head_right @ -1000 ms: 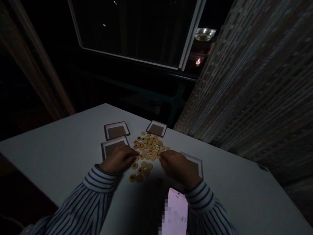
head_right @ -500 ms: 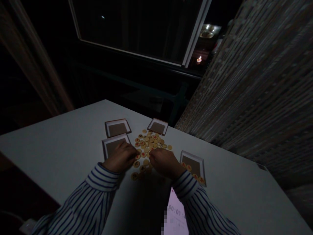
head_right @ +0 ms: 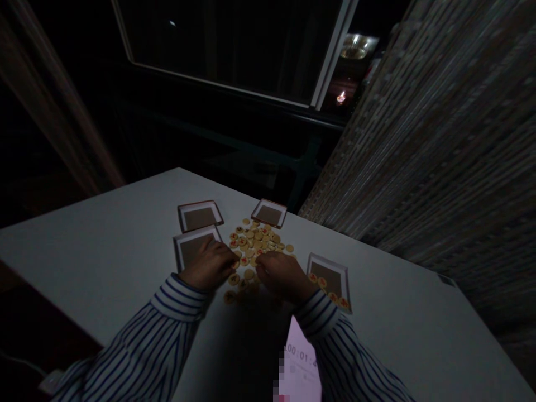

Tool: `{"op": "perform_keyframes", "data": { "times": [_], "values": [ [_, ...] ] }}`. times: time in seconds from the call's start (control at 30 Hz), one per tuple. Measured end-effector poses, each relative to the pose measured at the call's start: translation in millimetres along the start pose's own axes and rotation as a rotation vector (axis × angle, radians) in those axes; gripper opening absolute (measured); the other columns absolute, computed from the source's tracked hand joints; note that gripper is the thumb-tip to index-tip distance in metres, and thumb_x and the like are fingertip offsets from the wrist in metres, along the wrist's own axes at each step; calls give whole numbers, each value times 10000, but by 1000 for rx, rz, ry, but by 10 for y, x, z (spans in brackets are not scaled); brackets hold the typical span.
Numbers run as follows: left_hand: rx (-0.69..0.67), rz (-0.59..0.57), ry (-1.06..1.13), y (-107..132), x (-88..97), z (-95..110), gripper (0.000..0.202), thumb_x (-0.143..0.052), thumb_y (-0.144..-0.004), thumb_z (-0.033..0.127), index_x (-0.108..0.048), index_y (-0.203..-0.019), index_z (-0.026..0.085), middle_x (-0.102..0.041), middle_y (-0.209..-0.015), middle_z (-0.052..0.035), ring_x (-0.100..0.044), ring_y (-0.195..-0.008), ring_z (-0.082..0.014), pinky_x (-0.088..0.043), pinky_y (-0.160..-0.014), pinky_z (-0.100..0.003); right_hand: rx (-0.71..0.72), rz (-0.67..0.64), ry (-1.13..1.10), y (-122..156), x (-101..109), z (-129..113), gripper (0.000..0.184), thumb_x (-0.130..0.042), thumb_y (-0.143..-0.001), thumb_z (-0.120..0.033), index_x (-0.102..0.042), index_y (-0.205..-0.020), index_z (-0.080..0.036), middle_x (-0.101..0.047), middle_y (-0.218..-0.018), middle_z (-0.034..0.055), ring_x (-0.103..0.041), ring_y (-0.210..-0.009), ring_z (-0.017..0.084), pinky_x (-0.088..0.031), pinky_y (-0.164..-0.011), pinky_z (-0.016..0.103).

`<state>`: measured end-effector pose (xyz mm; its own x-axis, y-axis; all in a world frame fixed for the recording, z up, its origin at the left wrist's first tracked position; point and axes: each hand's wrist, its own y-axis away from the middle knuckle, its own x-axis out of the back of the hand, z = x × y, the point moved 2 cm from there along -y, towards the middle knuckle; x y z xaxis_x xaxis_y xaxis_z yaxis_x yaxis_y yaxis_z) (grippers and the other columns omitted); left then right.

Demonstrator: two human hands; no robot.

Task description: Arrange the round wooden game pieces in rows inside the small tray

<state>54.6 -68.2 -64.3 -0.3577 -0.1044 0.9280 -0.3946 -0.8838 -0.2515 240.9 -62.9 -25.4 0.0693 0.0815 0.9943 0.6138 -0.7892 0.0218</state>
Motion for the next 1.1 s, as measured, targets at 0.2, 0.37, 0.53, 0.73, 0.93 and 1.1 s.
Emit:
{"op": "perform_keyframes", "data": {
  "times": [0.2,0.37,0.53,0.73,0.93,1.1],
  "values": [
    [-11,1,-1,-8,-6,-2,135,-559,-778,225,-661,-865,218,-672,-879,-51,-550,-982,-242,-187,-1025,-585,12,20,19,13,-11,12,232,-379,-899,-258,-601,-934,-201,-646,-914,38,-571,-833,147,-354,-699,250],
    [-3,5,1,-12,-7,5,137,-556,-774,212,-663,-858,219,-674,-852,-50,-562,-972,-244,-194,-1023,-591,14,41,20,42,9,15,234,-373,-902,-262,-599,-921,-203,-648,-907,35,-568,-805,142,-345,-680,250],
    [-15,49,13,-8,-25,-1,158,-514,-795,217,-659,-858,216,-675,-838,-51,-573,-931,-237,-235,-1009,-579,1,39,22,68,34,16,216,-393,-892,-251,-601,-897,-196,-643,-889,37,-564,-781,135,-346,-664,243],
    [-22,114,51,-10,2,2,187,-519,-789,208,-621,-946,212,-673,-929,-53,-576,-973,-235,-246,-1018,-559,-17,36,-37,90,79,33,228,-393,-890,-244,-612,-912,-188,-649,-916,46,-574,-798,134,-375,-681,235],
    [-39,193,112,-21,7,9,242,-527,-815,259,-567,-1039,177,-660,-1001,-74,-581,-983,-229,-304,-1009,-513,-58,63,-79,150,173,52,249,-397,-889,-241,-627,-966,-183,-661,-955,57,-588,-844,150,-394,-712,250],
    [-61,309,223,-27,-7,19,298,-560,-797,284,-558,-1066,155,-644,-1016,-88,-570,-987,-219,-423,-921,-417,-93,91,-101,223,212,131,260,-402,-890,-260,-635,-975,-181,-669,-958,63,-603,-852,161,-412,-726,261]
  ]
}}
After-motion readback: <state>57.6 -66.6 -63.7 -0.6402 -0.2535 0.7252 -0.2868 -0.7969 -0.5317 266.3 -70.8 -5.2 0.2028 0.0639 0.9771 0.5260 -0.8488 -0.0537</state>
